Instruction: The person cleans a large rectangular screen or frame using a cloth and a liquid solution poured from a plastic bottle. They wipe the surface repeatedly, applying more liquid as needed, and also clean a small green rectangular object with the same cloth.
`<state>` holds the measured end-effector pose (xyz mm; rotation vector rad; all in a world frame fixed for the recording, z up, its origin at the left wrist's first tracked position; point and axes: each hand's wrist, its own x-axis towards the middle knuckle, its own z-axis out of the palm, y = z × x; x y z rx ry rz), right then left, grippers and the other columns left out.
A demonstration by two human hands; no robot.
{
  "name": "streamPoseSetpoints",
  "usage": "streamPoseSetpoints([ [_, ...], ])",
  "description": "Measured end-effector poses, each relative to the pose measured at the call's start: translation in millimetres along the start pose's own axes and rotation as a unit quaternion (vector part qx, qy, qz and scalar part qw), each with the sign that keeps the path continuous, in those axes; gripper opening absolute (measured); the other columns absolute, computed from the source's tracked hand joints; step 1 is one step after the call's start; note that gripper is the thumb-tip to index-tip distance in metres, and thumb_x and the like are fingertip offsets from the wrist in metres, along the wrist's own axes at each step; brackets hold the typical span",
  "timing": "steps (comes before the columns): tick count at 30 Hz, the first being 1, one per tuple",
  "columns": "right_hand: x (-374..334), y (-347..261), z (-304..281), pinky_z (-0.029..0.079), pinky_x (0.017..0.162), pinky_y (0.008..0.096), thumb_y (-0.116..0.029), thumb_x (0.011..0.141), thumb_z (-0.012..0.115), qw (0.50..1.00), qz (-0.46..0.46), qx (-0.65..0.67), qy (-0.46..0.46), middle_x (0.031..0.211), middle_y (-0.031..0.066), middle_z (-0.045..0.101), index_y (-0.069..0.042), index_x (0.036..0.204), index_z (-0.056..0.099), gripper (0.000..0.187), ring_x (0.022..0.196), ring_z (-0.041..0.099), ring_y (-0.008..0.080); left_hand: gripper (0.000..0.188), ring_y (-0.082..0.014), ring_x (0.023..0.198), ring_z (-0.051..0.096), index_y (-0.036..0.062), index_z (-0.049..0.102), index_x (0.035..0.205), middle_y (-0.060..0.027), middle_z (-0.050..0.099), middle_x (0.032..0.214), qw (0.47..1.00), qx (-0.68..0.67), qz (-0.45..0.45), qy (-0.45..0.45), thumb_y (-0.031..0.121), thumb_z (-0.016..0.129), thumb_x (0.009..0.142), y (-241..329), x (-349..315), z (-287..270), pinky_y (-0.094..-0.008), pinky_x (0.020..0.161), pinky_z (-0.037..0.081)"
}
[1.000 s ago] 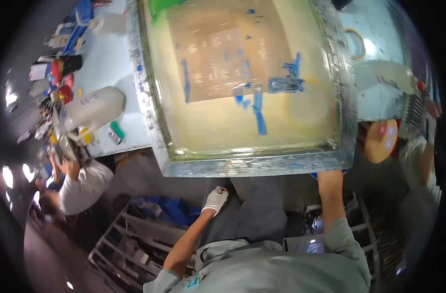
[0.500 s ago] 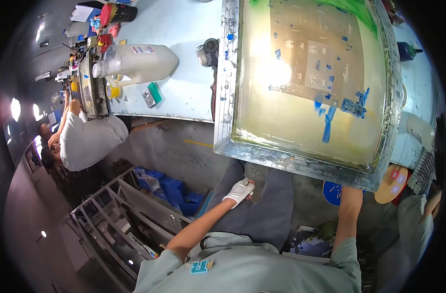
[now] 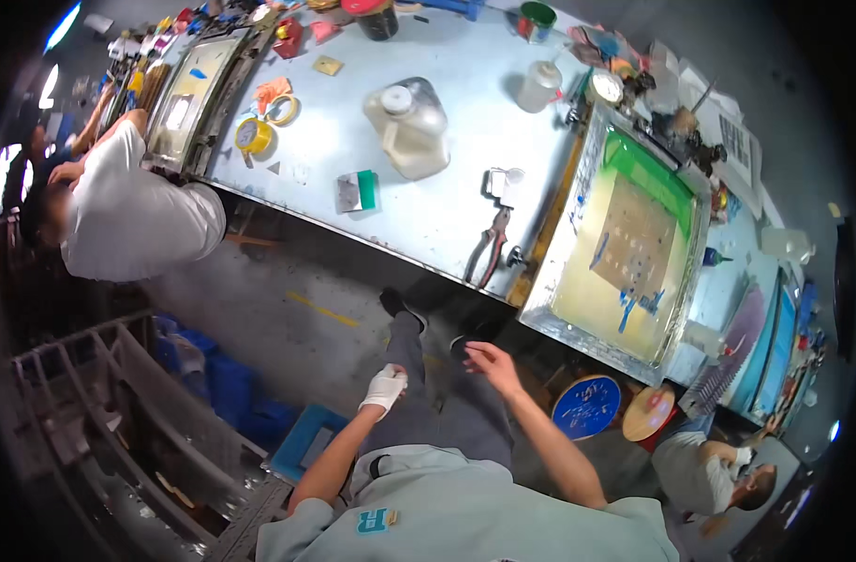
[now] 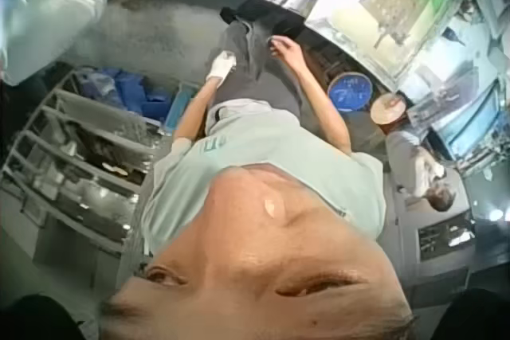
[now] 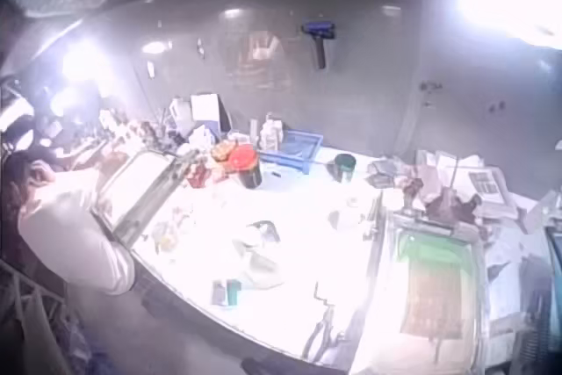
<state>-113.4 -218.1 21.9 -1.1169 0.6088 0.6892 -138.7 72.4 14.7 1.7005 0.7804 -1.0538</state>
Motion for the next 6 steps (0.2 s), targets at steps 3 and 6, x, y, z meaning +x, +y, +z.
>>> streamPoseSetpoints([
  [3,21,-112,116,0.052,0.083,0.0286,-0.013,0.096,0.062,0.99,-0.137,0.036,0.008,0.113,0.0092,0.064,-0.002,0.137,0.049,0.044,0.095,0.062,0.0147,0.019,-0.0135,0.057,0.062,0.0084,0.059,0.106,-0.0062,0.066,0.083,0.995,-0.077,0.01,0.056,0.022,0.054,0.095,-18,8,-48,-0.0286,0.05,0.049],
  [6,73,-211,171,0.053,0.091,0.0363,-0.007,0.094,0.063,0.972,-0.226,0.014,0.056,0.145,0.0184,0.041,0.0,0.146,0.033,0.061,0.114,0.059,0.0243,0.028,-0.017,0.059,0.064,0.0051,0.057,0.119,-0.0115,0.068,0.093,0.989,-0.134,-0.015,0.065,0.021,0.05,0.097,-39,18,-103,-0.0301,0.053,0.052],
])
